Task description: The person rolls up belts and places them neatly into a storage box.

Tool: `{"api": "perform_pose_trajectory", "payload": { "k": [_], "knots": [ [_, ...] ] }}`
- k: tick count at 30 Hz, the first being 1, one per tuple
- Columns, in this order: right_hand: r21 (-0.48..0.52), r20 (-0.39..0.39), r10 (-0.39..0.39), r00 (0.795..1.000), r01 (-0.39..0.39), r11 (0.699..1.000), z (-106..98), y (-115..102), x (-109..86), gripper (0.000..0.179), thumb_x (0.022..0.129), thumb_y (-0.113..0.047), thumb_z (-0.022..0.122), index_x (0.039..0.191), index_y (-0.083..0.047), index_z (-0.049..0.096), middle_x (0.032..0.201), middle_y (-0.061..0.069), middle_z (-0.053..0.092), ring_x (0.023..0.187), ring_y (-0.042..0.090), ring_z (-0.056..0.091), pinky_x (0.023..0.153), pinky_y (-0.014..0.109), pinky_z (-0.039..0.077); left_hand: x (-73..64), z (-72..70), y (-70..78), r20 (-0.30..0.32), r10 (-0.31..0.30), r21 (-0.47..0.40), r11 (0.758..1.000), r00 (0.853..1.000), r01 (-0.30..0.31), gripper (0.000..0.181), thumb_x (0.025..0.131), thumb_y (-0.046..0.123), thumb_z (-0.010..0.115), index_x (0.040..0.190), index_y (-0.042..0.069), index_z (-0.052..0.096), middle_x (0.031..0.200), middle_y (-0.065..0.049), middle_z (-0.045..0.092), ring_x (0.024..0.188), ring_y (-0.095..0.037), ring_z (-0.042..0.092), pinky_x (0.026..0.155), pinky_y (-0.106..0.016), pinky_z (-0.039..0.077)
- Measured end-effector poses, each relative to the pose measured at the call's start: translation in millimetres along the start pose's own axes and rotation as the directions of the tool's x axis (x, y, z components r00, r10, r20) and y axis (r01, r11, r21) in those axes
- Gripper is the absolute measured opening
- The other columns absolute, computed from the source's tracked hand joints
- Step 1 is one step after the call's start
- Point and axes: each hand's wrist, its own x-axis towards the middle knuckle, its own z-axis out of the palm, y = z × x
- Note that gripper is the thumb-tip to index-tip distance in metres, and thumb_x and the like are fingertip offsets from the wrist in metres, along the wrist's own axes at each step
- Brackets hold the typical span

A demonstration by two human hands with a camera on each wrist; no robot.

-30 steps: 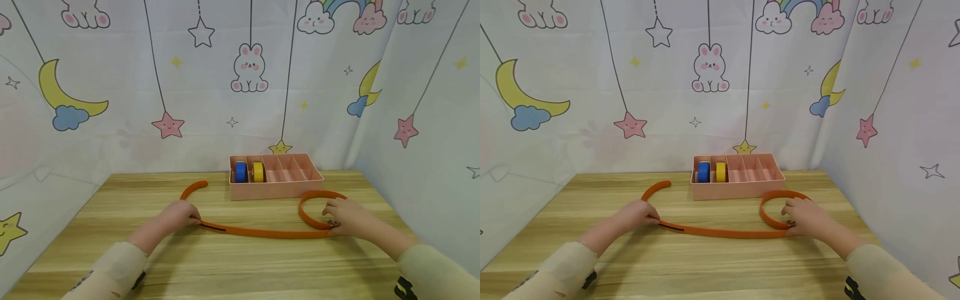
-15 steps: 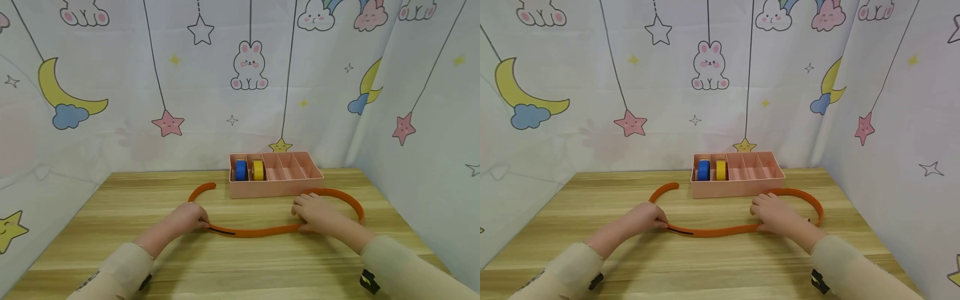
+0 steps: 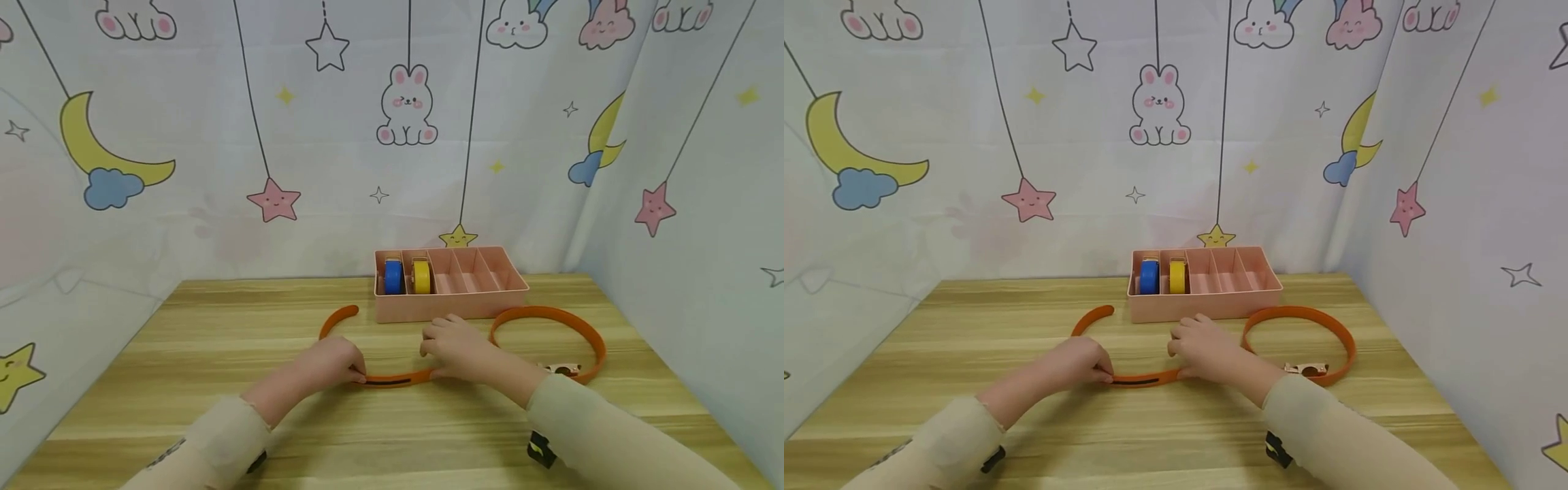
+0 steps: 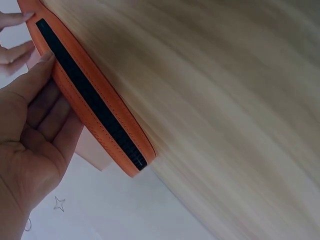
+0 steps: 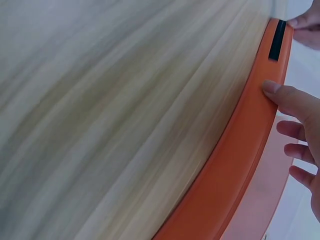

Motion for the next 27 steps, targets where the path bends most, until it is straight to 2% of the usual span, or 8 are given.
{"api": "perform_pose_trajectory", "payload": {
  "k": [5,10,14,17,20,24,27],
  "knots": [
    [0.047,0.017,-0.047,0.999,0.046,0.998,4.1,-14.7,19.3,0.02,0.078,-0.038,0.081,0.093,-0.025,0.076,0.087,-0.009,0.062,0.086,0.014,0.054,0.074,0.032,0.04,10.7,2.9,10.6,0.016,0.009,0.035,0.999,1.0,-0.009,0.008,0.083,0.019,0.077,0.077,0.015,0.077,0.074,0.01,0.069,0.067,-0.002,0.06,0.064,-0.021,0.049],
    [0.078,0.034,-0.113,0.993,0.11,0.991,7.3,-28.8,33.4,0.011,0.078,-0.029,0.081,0.088,-0.026,0.077,0.08,-0.013,0.065,0.074,0.011,0.049,0.066,0.026,0.038,18.4,8.1,14.4,0.014,0.009,0.035,0.999,1.0,-0.01,0.008,0.083,0.02,0.078,0.076,0.015,0.077,0.074,0.01,0.068,0.066,-0.003,0.06,0.063,-0.021,0.048],
    [0.065,0.034,-0.097,0.995,0.095,0.993,7.3,-33.5,37.6,0.009,0.077,-0.031,0.082,0.084,-0.028,0.079,0.076,-0.016,0.066,0.068,0.008,0.043,0.063,0.023,0.032,20.0,8.5,11.3,0.019,-0.007,0.01,1.0,1.0,0.007,0.008,0.082,0.022,0.079,0.078,0.016,0.078,0.075,0.011,0.069,0.067,-0.002,0.06,0.063,-0.021,0.048],
    [0.075,0.033,-0.091,0.995,0.088,0.993,7.0,-33.7,39.4,0.005,0.077,-0.029,0.082,0.082,-0.028,0.08,0.074,-0.016,0.067,0.068,0.008,0.043,0.063,0.024,0.032,19.0,4.8,6.5,0.017,-0.035,-0.014,0.999,0.999,0.035,0.011,0.083,0.026,0.078,0.08,0.016,0.077,0.076,0.01,0.069,0.068,-0.003,0.06,0.064,-0.023,0.049],
    [0.091,0.035,-0.096,0.995,0.093,0.992,6.4,-33.0,41.7,0.004,0.077,-0.025,0.081,0.078,-0.027,0.079,0.07,-0.015,0.065,0.068,0.01,0.044,0.063,0.025,0.034,18.2,-1.5,-0.7,-0.024,-0.075,-0.017,0.997,0.997,0.075,0.013,0.085,0.027,0.077,0.084,0.014,0.077,0.08,0.008,0.069,0.069,-0.006,0.061,0.066,-0.026,0.051],
    [0.123,0.067,-0.076,0.995,0.068,0.99,4.8,-32.1,44.0,0.005,0.076,-0.022,0.081,0.075,-0.026,0.078,0.067,-0.016,0.062,0.068,0.01,0.046,0.065,0.025,0.038,19.7,-10.4,-16.1,-0.116,-0.12,0.079,0.988,0.986,0.129,0.015,0.085,0.022,0.076,0.095,0.011,0.075,0.089,0.001,0.07,0.077,-0.014,0.065,0.07,-0.032,0.053],
    [0.138,0.087,-0.062,0.994,0.05,0.989,3.5,-32.4,44.8,0.005,0.075,-0.022,0.082,0.077,-0.026,0.079,0.068,-0.016,0.063,0.07,0.009,0.048,0.067,0.025,0.039,22.5,-15.4,-29.0,-0.165,-0.143,0.167,0.971,0.976,0.17,0.021,0.086,0.017,0.075,0.105,0.007,0.072,0.095,-0.006,0.068,0.084,-0.022,0.065,0.073,-0.037,0.053]
  ]
}}
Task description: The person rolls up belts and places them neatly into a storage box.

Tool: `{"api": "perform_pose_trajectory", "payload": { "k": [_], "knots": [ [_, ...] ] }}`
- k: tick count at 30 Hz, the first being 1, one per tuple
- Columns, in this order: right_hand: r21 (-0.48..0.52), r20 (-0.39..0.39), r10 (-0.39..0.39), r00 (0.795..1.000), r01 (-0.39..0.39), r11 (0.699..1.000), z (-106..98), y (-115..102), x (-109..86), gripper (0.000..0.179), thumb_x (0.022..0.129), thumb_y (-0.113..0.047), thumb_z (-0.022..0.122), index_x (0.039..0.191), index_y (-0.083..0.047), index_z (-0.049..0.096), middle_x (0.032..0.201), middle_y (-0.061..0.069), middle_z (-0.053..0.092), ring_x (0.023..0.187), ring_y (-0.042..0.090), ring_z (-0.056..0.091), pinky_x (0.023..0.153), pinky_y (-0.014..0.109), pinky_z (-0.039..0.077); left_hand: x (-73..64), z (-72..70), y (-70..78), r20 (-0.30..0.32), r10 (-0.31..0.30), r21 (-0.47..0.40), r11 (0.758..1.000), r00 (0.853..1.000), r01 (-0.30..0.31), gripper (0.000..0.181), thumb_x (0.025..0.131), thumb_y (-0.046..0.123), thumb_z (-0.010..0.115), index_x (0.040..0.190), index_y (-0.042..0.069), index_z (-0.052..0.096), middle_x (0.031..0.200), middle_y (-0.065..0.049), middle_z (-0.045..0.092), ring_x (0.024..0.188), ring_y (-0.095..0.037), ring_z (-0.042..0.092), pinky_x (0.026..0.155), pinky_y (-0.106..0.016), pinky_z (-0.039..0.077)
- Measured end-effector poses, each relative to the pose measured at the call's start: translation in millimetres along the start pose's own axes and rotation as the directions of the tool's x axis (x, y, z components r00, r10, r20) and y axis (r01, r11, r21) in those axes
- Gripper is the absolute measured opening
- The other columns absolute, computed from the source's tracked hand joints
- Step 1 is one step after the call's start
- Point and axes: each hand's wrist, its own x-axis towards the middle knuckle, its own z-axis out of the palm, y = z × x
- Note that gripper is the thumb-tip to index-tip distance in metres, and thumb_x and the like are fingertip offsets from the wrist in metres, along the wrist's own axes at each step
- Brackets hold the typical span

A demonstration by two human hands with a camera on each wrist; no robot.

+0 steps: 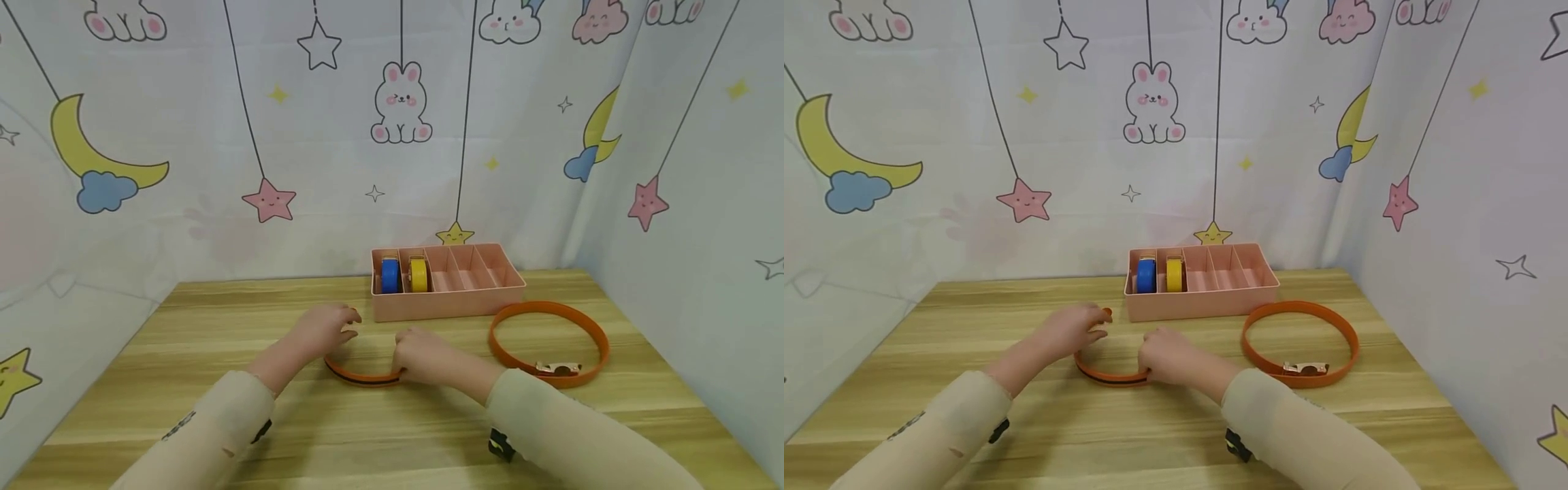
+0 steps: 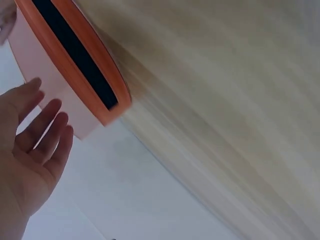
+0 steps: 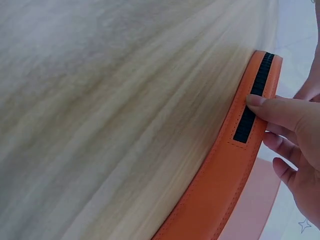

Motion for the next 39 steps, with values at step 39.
{"api": "perform_pose_trajectory", "payload": {
  "k": [39],
  "knots": [
    [0.108,0.088,0.042,0.995,-0.052,0.993,-5.3,2.6,6.3,0.007,0.074,-0.021,0.085,0.073,-0.022,0.078,0.063,-0.016,0.056,0.07,0.008,0.042,0.063,0.022,0.036,0.2,10.1,-52.6,0.236,-0.181,-0.084,0.975,0.955,0.205,0.033,0.096,-0.002,0.054,0.113,0.022,0.069,0.111,-0.004,0.067,0.093,-0.022,0.059,0.081,-0.039,0.049]
  ]
}}
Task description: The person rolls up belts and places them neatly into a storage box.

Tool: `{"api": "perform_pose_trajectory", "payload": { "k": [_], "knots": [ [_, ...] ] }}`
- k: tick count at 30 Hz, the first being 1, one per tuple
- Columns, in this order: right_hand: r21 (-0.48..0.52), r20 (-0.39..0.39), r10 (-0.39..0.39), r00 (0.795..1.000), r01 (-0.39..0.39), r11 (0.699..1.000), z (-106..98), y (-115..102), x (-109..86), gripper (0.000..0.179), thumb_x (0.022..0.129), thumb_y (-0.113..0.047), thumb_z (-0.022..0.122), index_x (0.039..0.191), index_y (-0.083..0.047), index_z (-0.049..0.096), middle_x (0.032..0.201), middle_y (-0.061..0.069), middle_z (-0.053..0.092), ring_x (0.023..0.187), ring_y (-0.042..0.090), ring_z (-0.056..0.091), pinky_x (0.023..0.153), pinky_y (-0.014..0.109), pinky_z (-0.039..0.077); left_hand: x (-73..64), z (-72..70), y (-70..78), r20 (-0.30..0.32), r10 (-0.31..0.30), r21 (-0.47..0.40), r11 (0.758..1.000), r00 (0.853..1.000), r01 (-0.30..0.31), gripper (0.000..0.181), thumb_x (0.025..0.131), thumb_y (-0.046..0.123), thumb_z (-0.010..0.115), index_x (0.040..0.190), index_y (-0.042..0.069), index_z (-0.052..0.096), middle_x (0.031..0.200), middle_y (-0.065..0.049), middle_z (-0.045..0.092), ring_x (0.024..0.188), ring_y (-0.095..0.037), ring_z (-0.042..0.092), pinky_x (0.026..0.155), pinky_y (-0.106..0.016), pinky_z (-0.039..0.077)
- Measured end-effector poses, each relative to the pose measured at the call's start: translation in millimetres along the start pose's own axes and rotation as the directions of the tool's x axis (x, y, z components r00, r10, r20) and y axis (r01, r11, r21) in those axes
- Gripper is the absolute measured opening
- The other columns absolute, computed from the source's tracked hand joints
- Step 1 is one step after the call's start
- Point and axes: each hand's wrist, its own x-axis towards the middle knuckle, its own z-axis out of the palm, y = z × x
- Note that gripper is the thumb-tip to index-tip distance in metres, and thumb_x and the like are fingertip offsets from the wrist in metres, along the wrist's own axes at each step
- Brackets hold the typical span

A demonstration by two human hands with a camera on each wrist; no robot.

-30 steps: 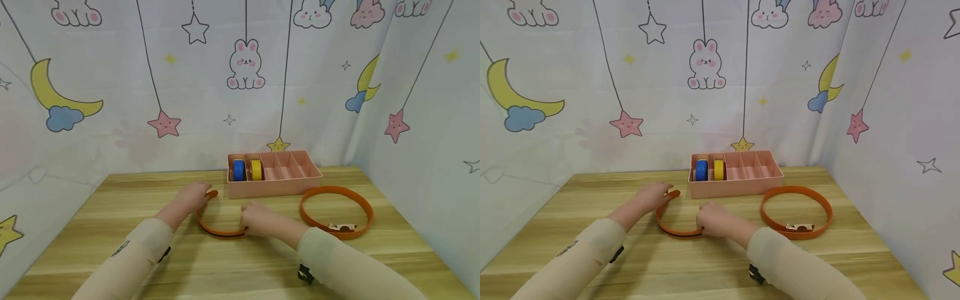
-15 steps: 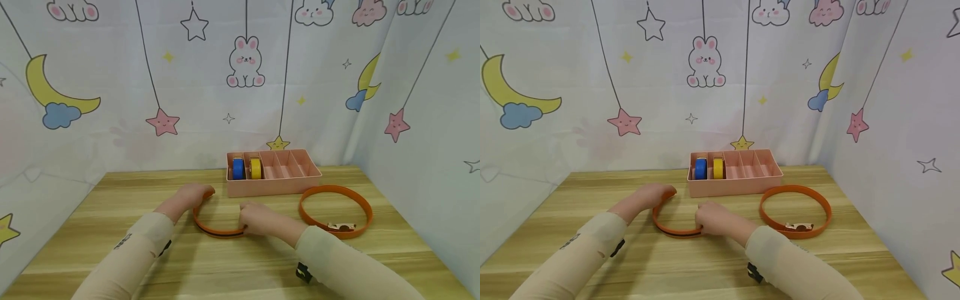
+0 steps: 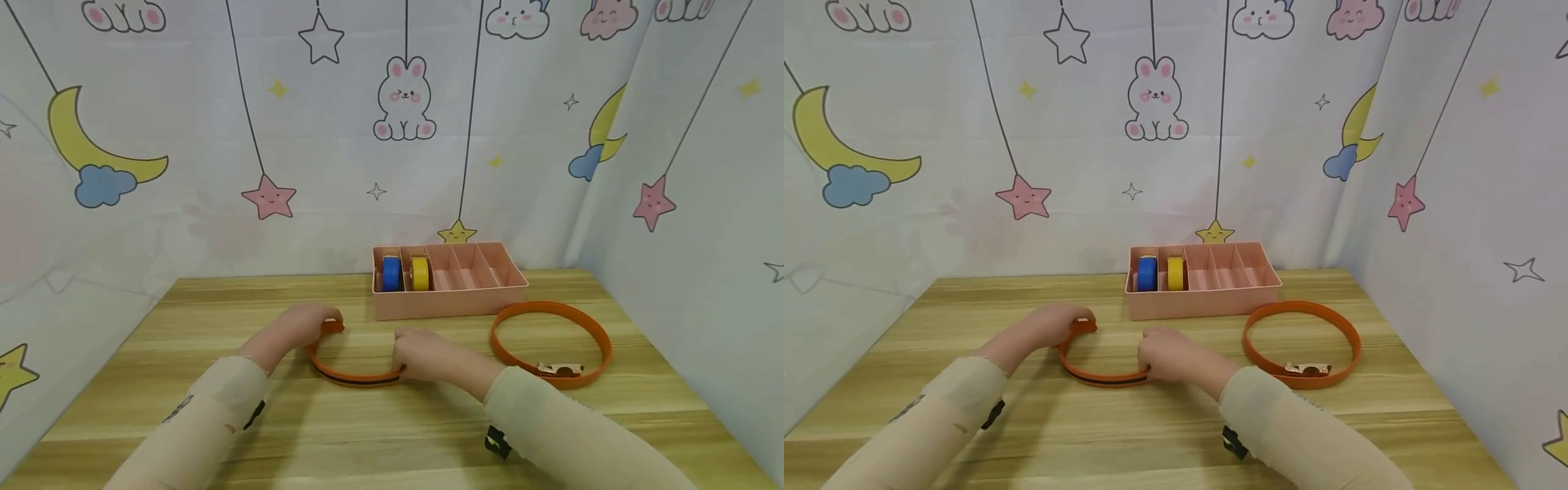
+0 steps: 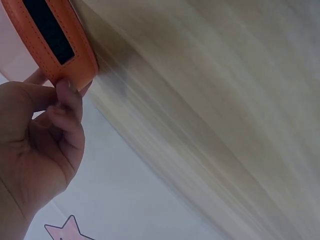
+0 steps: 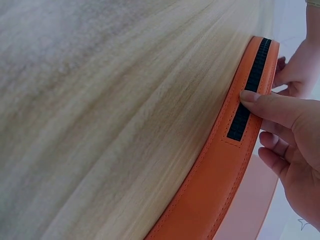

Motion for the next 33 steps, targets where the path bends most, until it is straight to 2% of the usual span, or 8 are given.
{"api": "perform_pose_trajectory", "payload": {
  "k": [6,11,14,18,20,25,28,33],
  "knots": [
    [0.007,0.005,-0.008,1.0,0.008,1.0,-0.6,-0.4,0.1,0.01,0.074,-0.018,0.084,0.069,-0.021,0.076,0.06,-0.017,0.055,0.069,0.009,0.04,0.064,0.023,0.035,-7.1,2.3,-3.5,-0.006,0.013,-0.118,0.993,1.0,-0.013,0.048,0.086,-0.017,0.046,0.101,0.019,0.074,0.104,-0.003,0.068,0.082,-0.019,0.056,0.066,-0.033,0.047],
    [0.02,0.001,-0.013,1.0,0.013,1.0,-0.6,-0.9,-0.1,0.01,0.073,-0.016,0.084,0.069,-0.021,0.076,0.059,-0.017,0.054,0.069,0.01,0.04,0.064,0.023,0.035,-13.9,0.7,3.6,0.056,-0.099,-0.26,0.959,0.993,0.11,0.023,0.094,0.008,0.052,0.097,0.016,0.074,0.094,-0.002,0.067,0.059,-0.017,0.055,0.052,-0.032,0.047],
    [0.024,0.005,-0.01,1.0,0.009,1.0,-1.5,-1.2,-0.2,0.009,0.073,-0.015,0.084,0.069,-0.02,0.076,0.059,-0.016,0.052,0.069,0.01,0.04,0.064,0.023,0.034,-16.3,0.8,8.6,0.062,-0.128,-0.247,0.959,0.99,0.139,0.019,0.095,0.025,0.06,0.085,0.015,0.074,0.076,0.001,0.066,0.052,-0.015,0.053,0.054,-0.031,0.046],
    [0.035,0.012,-0.001,1.0,0.0,0.999,-2.7,-1.2,0.1,0.01,0.073,-0.014,0.083,0.068,-0.019,0.075,0.058,-0.015,0.048,0.069,0.01,0.04,0.063,0.023,0.034,-18.8,1.6,13.9,0.039,-0.134,-0.175,0.975,0.99,0.139,0.015,0.089,0.025,0.072,0.078,0.016,0.074,0.069,0.005,0.065,0.06,-0.011,0.054,0.061,-0.03,0.046],
    [0.038,0.012,0.001,1.0,-0.001,0.999,-3.1,-1.0,0.3,0.011,0.073,-0.013,0.083,0.067,-0.019,0.074,0.057,-0.014,0.046,0.069,0.011,0.04,0.062,0.023,0.034,-20.2,1.3,15.3,0.034,-0.144,-0.185,0.971,0.989,0.148,0.008,0.086,0.018,0.075,0.089,0.011,0.075,0.077,0.004,0.066,0.065,-0.011,0.057,0.063,-0.031,0.048],
    [0.032,0.009,-0.007,1.0,0.007,0.999,-2.6,-0.3,0.8,0.014,0.072,-0.014,0.083,0.065,-0.019,0.072,0.056,-0.015,0.043,0.068,0.01,0.039,0.062,0.023,0.033,-24.1,1.6,13.0,0.014,-0.215,-0.266,0.941,0.977,0.21,0.043,0.08,0.012,0.079,0.117,-0.005,0.063,0.098,-0.01,0.066,0.083,-0.022,0.063,0.074,-0.038,0.052],
    [0.025,0.002,-0.023,1.0,0.023,0.999,-1.6,0.3,1.2,0.016,0.072,-0.015,0.083,0.063,-0.019,0.071,0.055,-0.015,0.043,0.068,0.01,0.039,0.063,0.023,0.033,-27.5,2.2,10.4,-0.007,-0.254,-0.296,0.924,0.967,0.24,0.041,0.078,0.014,0.081,0.111,-0.006,0.065,0.105,-0.014,0.066,0.094,-0.028,0.062,0.08,-0.042,0.051],
    [0.031,-0.018,-0.032,0.999,0.033,0.999,-0.7,2.4,-0.1,0.011,0.073,-0.016,0.084,0.068,-0.02,0.075,0.059,-0.015,0.052,0.068,0.01,0.04,0.062,0.023,0.034,-32.5,1.7,7.3,-0.012,-0.178,-0.297,0.94,0.984,0.166,0.026,0.084,0.009,0.076,0.106,-0.003,0.068,0.103,-0.012,0.067,0.096,-0.03,0.062,0.081,-0.042,0.051]
  ]
}}
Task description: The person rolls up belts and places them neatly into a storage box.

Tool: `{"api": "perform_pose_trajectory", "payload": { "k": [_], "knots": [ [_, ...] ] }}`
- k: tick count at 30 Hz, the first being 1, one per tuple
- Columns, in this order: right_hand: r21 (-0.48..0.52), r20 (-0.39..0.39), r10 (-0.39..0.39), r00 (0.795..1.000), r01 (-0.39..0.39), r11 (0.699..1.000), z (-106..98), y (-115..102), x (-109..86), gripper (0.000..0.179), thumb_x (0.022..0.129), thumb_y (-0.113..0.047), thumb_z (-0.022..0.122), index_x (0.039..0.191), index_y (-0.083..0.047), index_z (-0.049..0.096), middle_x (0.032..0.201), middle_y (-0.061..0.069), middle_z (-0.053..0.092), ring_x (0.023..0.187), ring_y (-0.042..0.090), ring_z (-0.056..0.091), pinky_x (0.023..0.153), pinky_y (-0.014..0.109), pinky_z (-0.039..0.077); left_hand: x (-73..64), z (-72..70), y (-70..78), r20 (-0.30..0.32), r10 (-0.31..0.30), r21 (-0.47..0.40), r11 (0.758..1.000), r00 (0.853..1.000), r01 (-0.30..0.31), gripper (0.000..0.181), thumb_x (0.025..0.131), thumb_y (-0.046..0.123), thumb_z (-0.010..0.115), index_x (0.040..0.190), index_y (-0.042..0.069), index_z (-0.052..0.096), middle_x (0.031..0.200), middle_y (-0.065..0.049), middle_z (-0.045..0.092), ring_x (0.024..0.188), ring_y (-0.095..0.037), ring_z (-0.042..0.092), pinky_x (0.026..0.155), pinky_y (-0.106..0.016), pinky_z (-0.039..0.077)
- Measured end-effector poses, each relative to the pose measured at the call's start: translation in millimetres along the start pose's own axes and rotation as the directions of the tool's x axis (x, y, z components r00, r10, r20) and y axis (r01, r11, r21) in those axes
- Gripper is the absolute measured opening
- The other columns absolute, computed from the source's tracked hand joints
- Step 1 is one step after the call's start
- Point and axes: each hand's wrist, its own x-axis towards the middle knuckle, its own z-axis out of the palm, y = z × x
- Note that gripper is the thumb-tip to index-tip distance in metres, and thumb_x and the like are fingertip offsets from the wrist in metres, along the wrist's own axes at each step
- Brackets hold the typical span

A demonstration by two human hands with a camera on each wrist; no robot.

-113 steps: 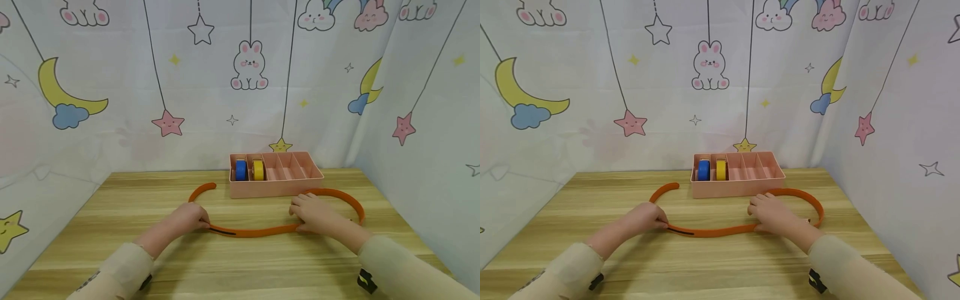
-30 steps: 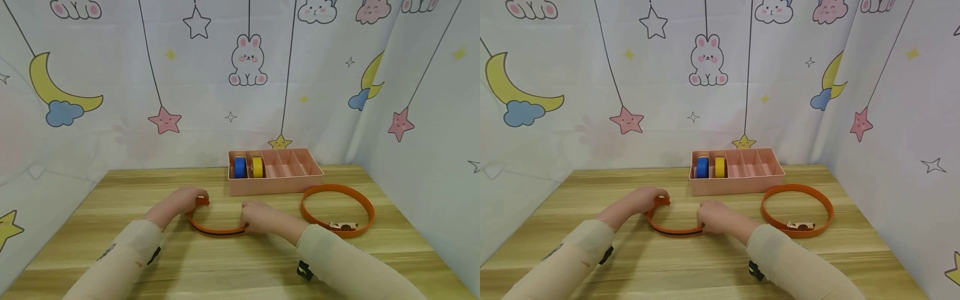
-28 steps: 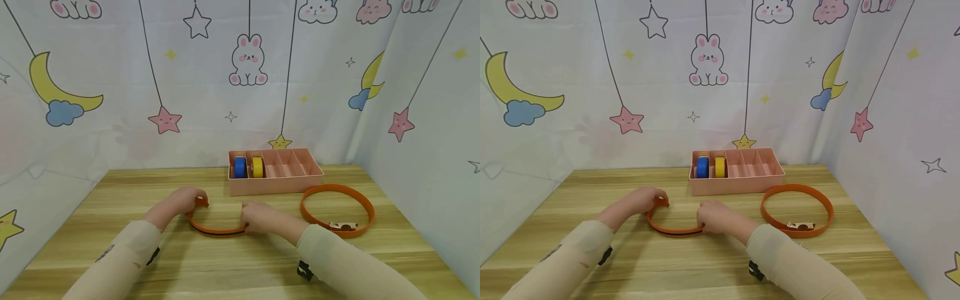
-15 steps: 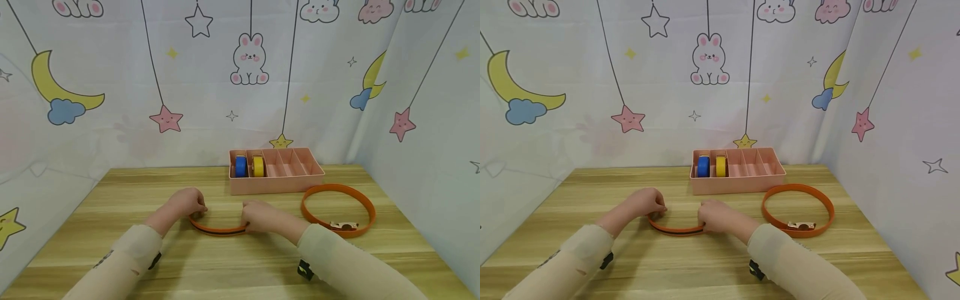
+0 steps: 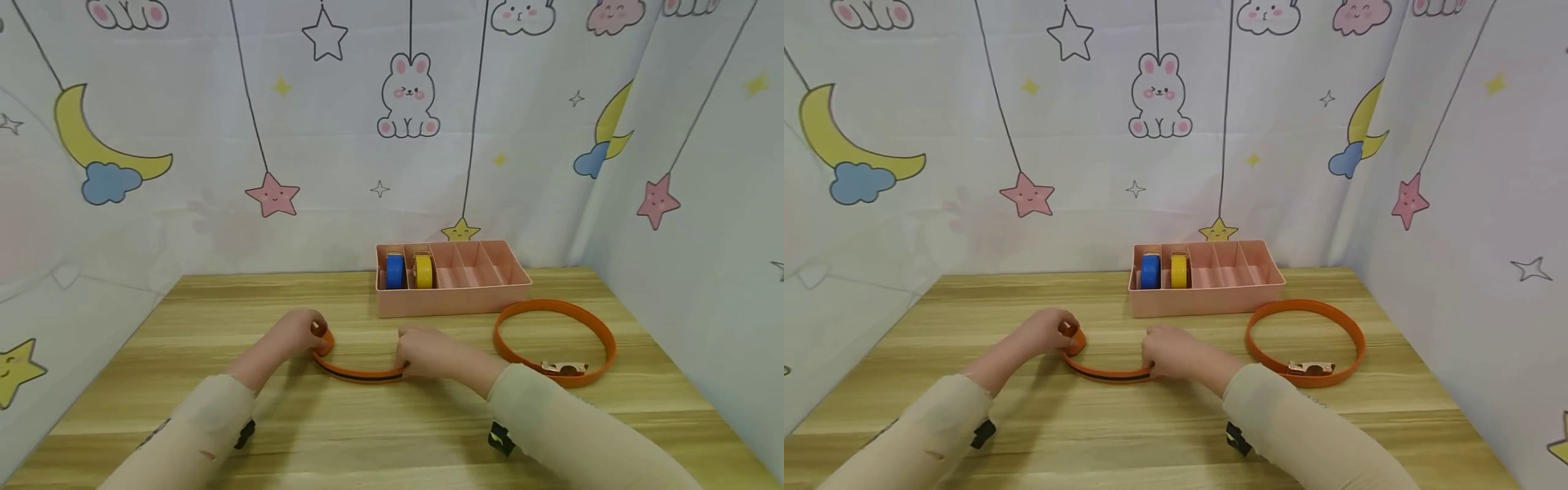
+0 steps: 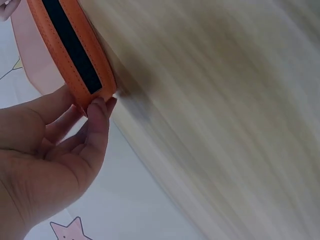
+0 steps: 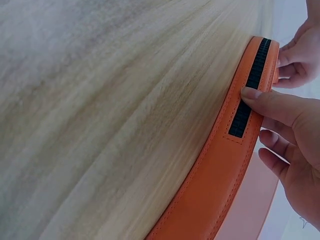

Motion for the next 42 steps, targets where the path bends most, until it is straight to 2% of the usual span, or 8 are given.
{"api": "perform_pose_trajectory", "payload": {
  "k": [4,11,17,22,28,33,39,42],
  "knots": [
    [0.006,-0.005,0.0,1.0,0.0,1.0,-0.6,1.7,-1.4,0.006,0.074,-0.019,0.084,0.074,-0.02,0.078,0.064,-0.014,0.058,0.068,0.01,0.042,0.062,0.023,0.035,-3.6,1.3,0.9,0.053,0.084,0.025,0.996,0.995,-0.085,0.025,0.089,0.001,0.068,0.113,-0.001,0.065,0.107,-0.013,0.065,0.101,-0.03,0.061,0.084,-0.042,0.05],
    [0.021,0.004,-0.004,1.0,0.004,1.0,-2.3,5.3,-0.6,0.005,0.076,-0.021,0.084,0.078,-0.02,0.079,0.067,-0.014,0.06,0.069,0.009,0.043,0.063,0.022,0.036,-14.9,2.6,6.3,0.16,0.006,-0.216,0.976,0.987,0.029,0.032,0.094,-0.006,0.056,0.125,0.003,0.06,0.126,-0.024,0.054,0.053,-0.023,0.061,0.054,-0.035,0.054],
    [-0.047,-0.05,-0.04,0.998,0.037,0.998,-2.8,11.4,-0.8,0.007,0.073,-0.022,0.084,0.073,-0.022,0.077,0.063,-0.014,0.058,0.068,0.01,0.042,0.065,0.025,0.03,-17.0,0.9,6.3,0.198,0.059,-0.244,0.97,0.978,-0.009,0.033,0.094,-0.008,0.054,0.124,0.003,0.064,0.125,-0.019,0.057,0.054,-0.023,0.063,0.055,-0.035,0.055],
    [-0.079,-0.07,-0.028,0.997,0.023,0.997,-2.7,17.4,0.9,0.007,0.072,-0.024,0.085,0.075,-0.025,0.079,0.064,-0.015,0.057,0.069,0.011,0.045,0.065,0.026,0.034,-17.7,-0.1,7.1,0.258,0.134,-0.206,0.975,0.957,-0.081,0.04,0.092,-0.015,0.048,0.121,0.005,0.067,0.126,-0.017,0.058,0.056,-0.019,0.06,0.057,-0.033,0.054],
    [-0.064,-0.041,0.021,0.999,-0.023,0.998,-2.3,22.4,4.5,0.008,0.074,-0.027,0.085,0.08,-0.025,0.081,0.068,-0.016,0.06,0.069,0.01,0.044,0.064,0.026,0.032,-19.4,0.2,13.8,0.272,0.117,-0.228,0.972,0.955,-0.054,0.05,0.085,-0.018,0.037,0.113,0.007,0.071,0.114,-0.007,0.064,0.062,-0.019,0.058,0.06,-0.034,0.051],
    [-0.032,-0.006,0.068,0.998,-0.068,0.997,-3.3,24.0,6.3,0.008,0.075,-0.026,0.085,0.083,-0.024,0.081,0.074,-0.016,0.066,0.072,0.01,0.047,0.067,0.027,0.034,-20.7,2.5,19.7,0.266,0.118,-0.212,0.975,0.957,-0.062,0.026,0.089,0.006,0.055,0.109,0.01,0.072,0.106,0.001,0.065,0.073,-0.017,0.058,0.067,-0.034,0.05],
    [-0.039,-0.008,0.143,0.99,-0.143,0.989,-3.0,26.5,9.2,0.012,0.077,-0.027,0.083,0.088,-0.025,0.081,0.082,-0.015,0.069,0.081,0.013,0.051,0.071,0.029,0.037,-17.4,9.4,26.0,0.165,0.295,-0.077,0.955,0.941,-0.286,0.017,0.079,0.024,0.081,0.09,0.012,0.074,0.084,0.005,0.062,0.074,-0.012,0.052,0.068,-0.031,0.046],
    [-0.047,-0.018,0.17,0.985,-0.17,0.984,-1.9,26.8,10.0,0.01,0.078,-0.027,0.082,0.088,-0.026,0.081,0.082,-0.016,0.069,0.082,0.014,0.051,0.072,0.031,0.038,-16.3,13.9,28.8,0.119,0.301,-0.016,0.953,0.946,-0.301,0.016,0.078,0.025,0.083,0.084,0.014,0.074,0.082,0.006,0.059,0.073,-0.011,0.05,0.067,-0.03,0.045]
  ]
}}
